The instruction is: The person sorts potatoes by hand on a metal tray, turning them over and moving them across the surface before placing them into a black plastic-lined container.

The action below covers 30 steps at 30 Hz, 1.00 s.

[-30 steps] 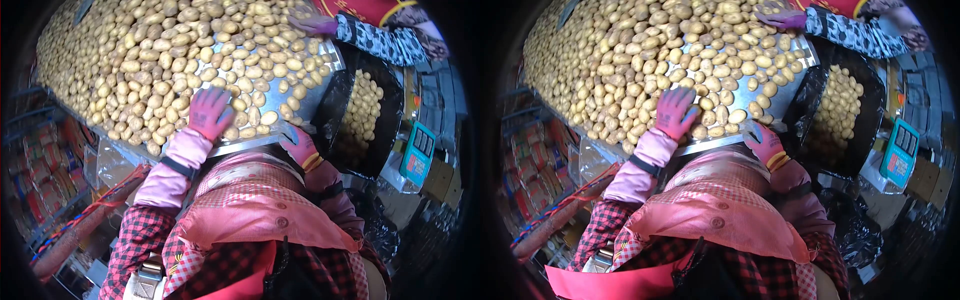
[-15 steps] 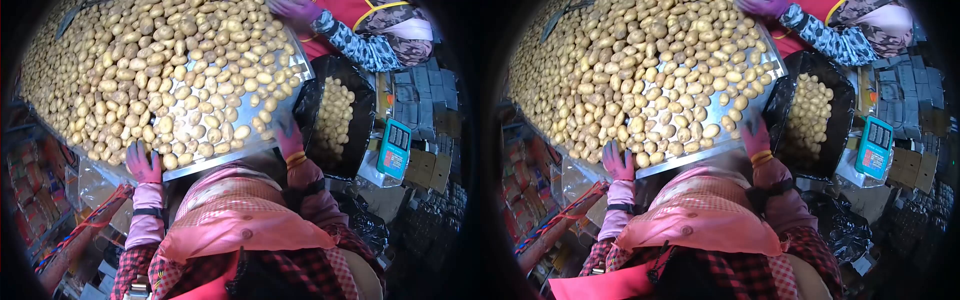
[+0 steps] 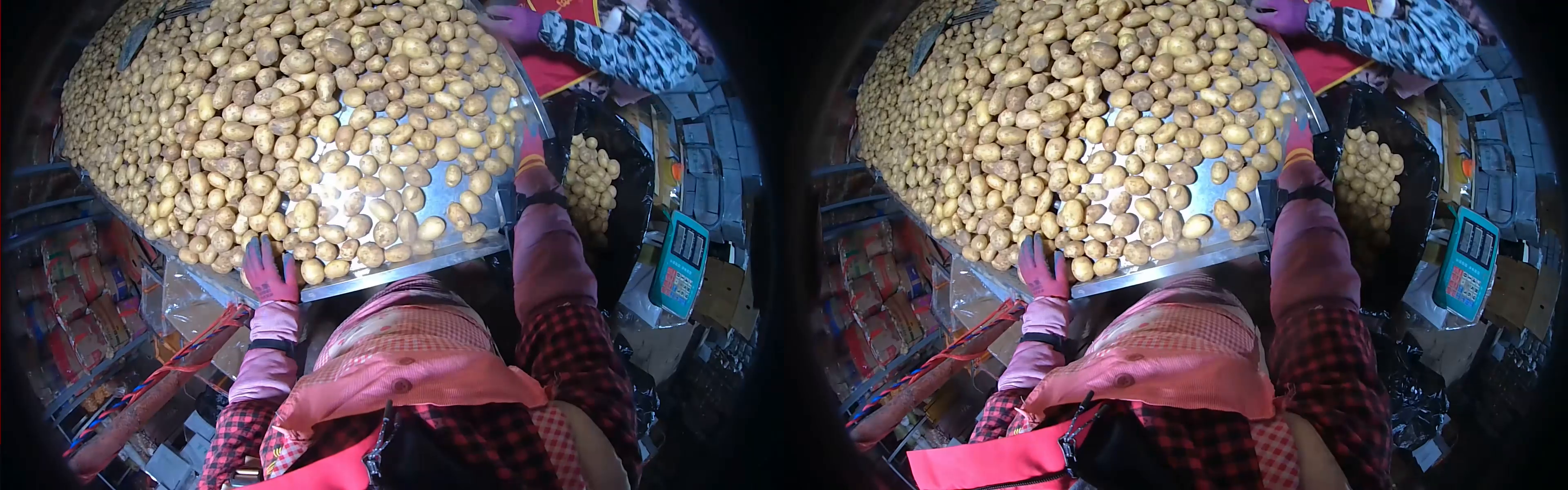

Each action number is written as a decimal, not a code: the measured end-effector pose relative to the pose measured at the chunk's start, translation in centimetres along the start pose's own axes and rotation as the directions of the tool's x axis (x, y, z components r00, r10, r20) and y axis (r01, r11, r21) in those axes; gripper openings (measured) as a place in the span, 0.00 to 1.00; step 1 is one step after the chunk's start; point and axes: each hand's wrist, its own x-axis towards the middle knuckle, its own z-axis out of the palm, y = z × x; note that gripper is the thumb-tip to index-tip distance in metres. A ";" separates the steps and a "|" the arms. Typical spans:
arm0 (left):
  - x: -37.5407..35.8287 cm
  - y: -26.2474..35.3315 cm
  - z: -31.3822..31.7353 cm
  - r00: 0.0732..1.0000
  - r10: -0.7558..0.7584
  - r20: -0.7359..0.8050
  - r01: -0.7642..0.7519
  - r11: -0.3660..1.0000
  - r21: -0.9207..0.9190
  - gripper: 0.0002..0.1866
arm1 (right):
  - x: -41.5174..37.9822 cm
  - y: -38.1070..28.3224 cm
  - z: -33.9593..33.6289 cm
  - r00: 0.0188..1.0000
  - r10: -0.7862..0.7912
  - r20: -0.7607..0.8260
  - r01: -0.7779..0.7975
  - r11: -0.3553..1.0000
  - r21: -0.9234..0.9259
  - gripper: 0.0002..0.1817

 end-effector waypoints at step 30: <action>-0.1 0.4 -0.4 0.999 -0.021 0.033 0.021 1.000 -0.023 0.36 | -4.2 -6.5 -5.4 0.982 -0.006 0.189 -0.007 0.998 0.068 0.19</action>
